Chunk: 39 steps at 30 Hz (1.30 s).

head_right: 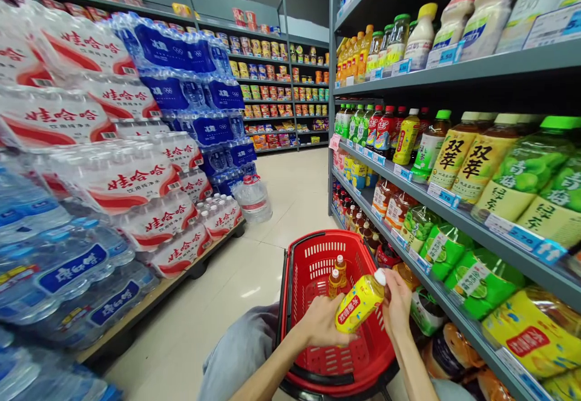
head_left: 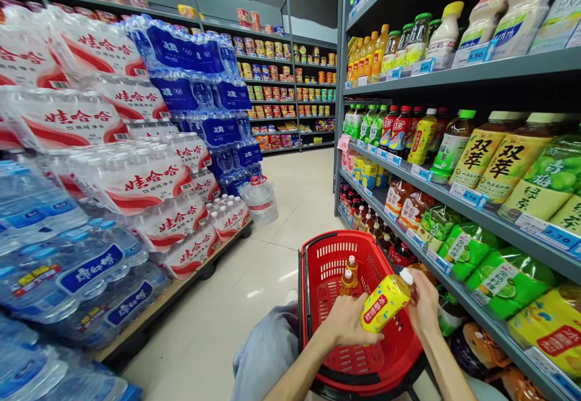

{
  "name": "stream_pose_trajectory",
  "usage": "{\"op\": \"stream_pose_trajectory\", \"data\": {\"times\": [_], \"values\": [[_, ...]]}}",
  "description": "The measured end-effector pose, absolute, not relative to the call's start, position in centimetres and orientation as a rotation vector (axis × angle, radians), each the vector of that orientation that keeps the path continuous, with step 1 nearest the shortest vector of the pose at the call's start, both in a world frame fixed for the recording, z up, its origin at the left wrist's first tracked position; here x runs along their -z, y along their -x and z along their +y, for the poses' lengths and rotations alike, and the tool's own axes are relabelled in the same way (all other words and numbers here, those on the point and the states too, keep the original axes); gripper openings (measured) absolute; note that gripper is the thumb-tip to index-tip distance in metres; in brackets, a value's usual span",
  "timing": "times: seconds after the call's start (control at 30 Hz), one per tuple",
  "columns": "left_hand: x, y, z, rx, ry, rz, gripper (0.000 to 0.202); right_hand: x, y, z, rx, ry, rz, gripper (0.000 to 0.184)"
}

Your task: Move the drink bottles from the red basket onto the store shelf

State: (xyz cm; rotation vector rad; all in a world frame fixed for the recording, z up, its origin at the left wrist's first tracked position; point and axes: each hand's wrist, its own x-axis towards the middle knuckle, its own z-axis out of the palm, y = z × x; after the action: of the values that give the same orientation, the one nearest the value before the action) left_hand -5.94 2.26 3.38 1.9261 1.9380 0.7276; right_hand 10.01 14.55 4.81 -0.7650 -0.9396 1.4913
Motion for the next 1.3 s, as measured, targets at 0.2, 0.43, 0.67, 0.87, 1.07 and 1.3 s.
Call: {"op": "stream_pose_trajectory", "data": {"times": [0.2,0.43,0.67,0.87,1.07,1.3], "values": [[-5.8,4.4,2.9,-1.017,-1.744,1.833,0.053,-3.3,-8.0,13.5,-1.769,0.56,-1.104,0.063],[-3.7,3.2,4.4,-1.154,-1.52,1.74,0.042,-2.9,-6.8,13.8,-2.0,0.636,-1.121,0.042],[-3.0,2.3,5.5,-1.127,-1.34,1.708,0.047,-2.6,-7.1,14.9,-1.92,0.728,-1.09,0.057],[-2.5,1.2,4.8,-1.035,-1.333,1.739,0.055,-1.6,-7.8,14.1,-1.902,0.807,-1.03,0.054],[-2.7,0.5,4.5,-1.041,-1.307,1.691,0.054,-2.3,-8.2,13.3,-1.936,0.788,-0.97,0.05],[-4.1,0.6,5.5,-1.132,-1.297,1.634,0.051,-4.9,-7.9,13.7,-1.916,0.675,-0.87,0.053]]}}
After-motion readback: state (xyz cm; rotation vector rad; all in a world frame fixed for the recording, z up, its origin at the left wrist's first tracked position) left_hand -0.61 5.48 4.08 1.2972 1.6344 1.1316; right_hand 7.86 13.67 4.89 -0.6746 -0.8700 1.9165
